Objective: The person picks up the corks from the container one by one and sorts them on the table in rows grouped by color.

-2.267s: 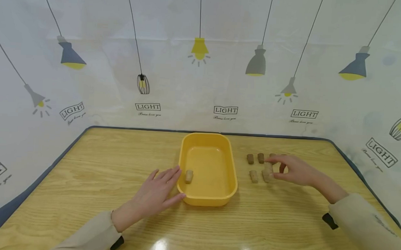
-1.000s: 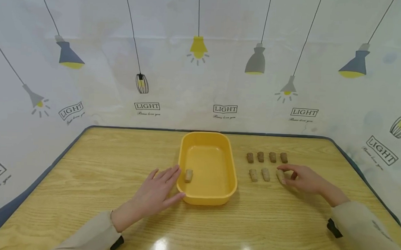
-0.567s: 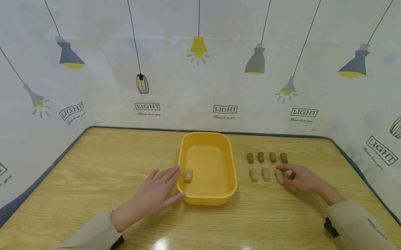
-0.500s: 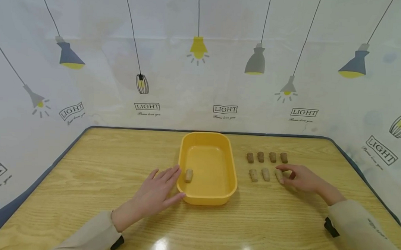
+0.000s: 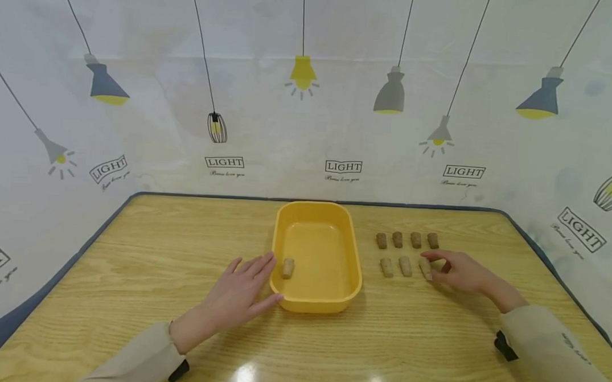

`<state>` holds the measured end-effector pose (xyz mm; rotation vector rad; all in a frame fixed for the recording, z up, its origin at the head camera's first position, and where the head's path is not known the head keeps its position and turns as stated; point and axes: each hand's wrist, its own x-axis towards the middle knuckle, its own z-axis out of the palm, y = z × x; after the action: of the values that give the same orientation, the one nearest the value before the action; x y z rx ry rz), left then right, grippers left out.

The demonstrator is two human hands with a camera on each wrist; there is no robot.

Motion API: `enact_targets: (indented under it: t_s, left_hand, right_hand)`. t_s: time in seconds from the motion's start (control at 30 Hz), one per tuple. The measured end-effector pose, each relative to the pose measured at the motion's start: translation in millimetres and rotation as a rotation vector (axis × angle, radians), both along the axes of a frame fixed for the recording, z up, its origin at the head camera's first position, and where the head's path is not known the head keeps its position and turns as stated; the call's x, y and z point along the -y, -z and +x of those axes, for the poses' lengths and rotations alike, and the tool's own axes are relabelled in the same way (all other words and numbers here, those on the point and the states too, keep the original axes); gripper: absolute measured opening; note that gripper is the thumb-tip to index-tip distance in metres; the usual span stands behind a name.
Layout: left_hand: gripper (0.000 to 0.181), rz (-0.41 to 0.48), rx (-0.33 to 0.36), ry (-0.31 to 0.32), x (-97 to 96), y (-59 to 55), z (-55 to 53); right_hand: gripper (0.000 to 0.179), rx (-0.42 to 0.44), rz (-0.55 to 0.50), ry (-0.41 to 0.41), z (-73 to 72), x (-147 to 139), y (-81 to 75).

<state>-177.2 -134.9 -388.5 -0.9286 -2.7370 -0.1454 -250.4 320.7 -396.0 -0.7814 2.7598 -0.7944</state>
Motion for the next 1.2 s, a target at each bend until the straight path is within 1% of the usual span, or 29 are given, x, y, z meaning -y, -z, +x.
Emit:
enact_targets:
  t_s: [0.13, 0.33, 0.53, 0.6, 0.67, 0.77, 0.83, 0.93, 1.07, 1.2]
  left_hand:
    - [0.070, -0.009, 0.007, -0.003, 0.5, -0.3, -0.3]
    - [0.070, -0.008, 0.012, -0.001, 0.7, 0.0, -0.6]
    - [0.069, -0.002, 0.015, -0.002, 0.8, -0.1, -0.4]
    - [0.069, -0.005, 0.011, -0.002, 0.7, 0.2, -0.6]
    - [0.070, -0.007, 0.008, -0.003, 0.6, 0.4, -0.7]
    - [0.070, -0.009, 0.003, -0.003, 0.5, 0.6, -0.8]
    - [0.070, -0.010, 0.001, -0.003, 0.7, 0.6, -0.6]
    - [0.069, -0.006, -0.002, -0.001, 0.7, 0.9, -0.5]
    - [0.069, -0.002, -0.003, 0.000, 0.6, 1.2, -0.6]
    - [0.069, -0.001, 0.000, -0.001, 0.8, 1.5, -0.9]
  right_hand:
    - [0.046, -0.049, 0.001, -0.019, -1.7, -1.0, -4.9]
    - [0.043, -0.094, 0.002, -0.056, -6.6, 6.3, -23.5]
    - [0.038, -0.175, 0.013, -0.101, -19.1, 23.9, -41.4]
    - [0.039, -0.191, 0.031, -0.098, -23.3, 31.0, -47.6]
    - [0.040, -0.173, 0.030, -0.100, -26.1, 39.0, -55.5]
    - [0.040, -0.168, 0.045, -0.100, -29.8, 51.2, -65.9]
    - [0.040, -0.159, 0.045, -0.115, -31.4, 59.9, -72.7]
    - [0.039, -0.168, 0.068, -0.129, -34.2, 73.0, -80.8]
    - [0.039, -0.161, 0.097, -0.147, -34.6, 91.6, -90.3]
    - [0.039, -0.166, 0.104, -0.192, -31.1, 109.3, -96.1]
